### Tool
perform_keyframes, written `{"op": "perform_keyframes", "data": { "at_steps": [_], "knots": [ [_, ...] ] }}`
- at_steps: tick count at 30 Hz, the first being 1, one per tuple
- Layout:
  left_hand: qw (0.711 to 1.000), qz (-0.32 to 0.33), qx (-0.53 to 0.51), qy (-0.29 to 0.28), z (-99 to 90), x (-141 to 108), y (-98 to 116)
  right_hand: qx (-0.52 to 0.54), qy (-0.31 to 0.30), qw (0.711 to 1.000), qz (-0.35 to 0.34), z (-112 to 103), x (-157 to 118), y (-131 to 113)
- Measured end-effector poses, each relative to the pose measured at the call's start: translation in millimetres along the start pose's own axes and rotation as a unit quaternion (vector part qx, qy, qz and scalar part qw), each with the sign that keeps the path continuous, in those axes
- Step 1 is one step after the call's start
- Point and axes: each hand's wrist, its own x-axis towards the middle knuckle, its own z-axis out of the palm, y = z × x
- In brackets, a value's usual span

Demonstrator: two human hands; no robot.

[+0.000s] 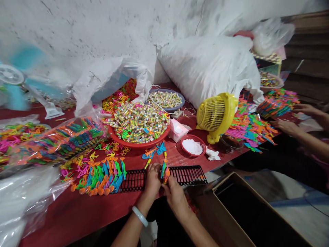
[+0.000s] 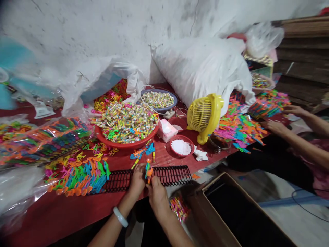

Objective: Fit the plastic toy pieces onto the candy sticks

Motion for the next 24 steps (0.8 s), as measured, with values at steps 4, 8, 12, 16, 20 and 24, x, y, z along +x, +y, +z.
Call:
{"op": "perform_keyframes", "data": {
  "at_steps": [4, 8, 12, 16, 20, 24],
  "knots": [
    [1.000, 0.010, 0.001, 0.005, 0.3, 0, -1, -0.019, -0.011, 1.000, 0.006, -3, -1, 1],
    [1.000, 0.015, 0.001, 0.018, 2.2, -1, -6, -0.038, -0.026, 0.999, 0.009, -3, 0, 1],
    [0.999, 0.020, 0.003, 0.035, 4.0, -1, -11, -0.065, -0.050, 0.997, -0.001, -5, 4, 0],
    [0.998, 0.047, 0.002, 0.030, 1.6, 2, -13, -0.017, -0.050, 0.999, -0.010, -7, 5, -4],
    [0.995, 0.087, 0.039, 0.036, 2.0, 7, -25, 0.085, 0.008, 0.996, 0.010, -16, 3, 2],
    [0.987, 0.134, 0.078, 0.040, 6.6, 10, -46, 0.087, 0.159, 0.980, 0.084, -86, 18, 39]
  ]
}}
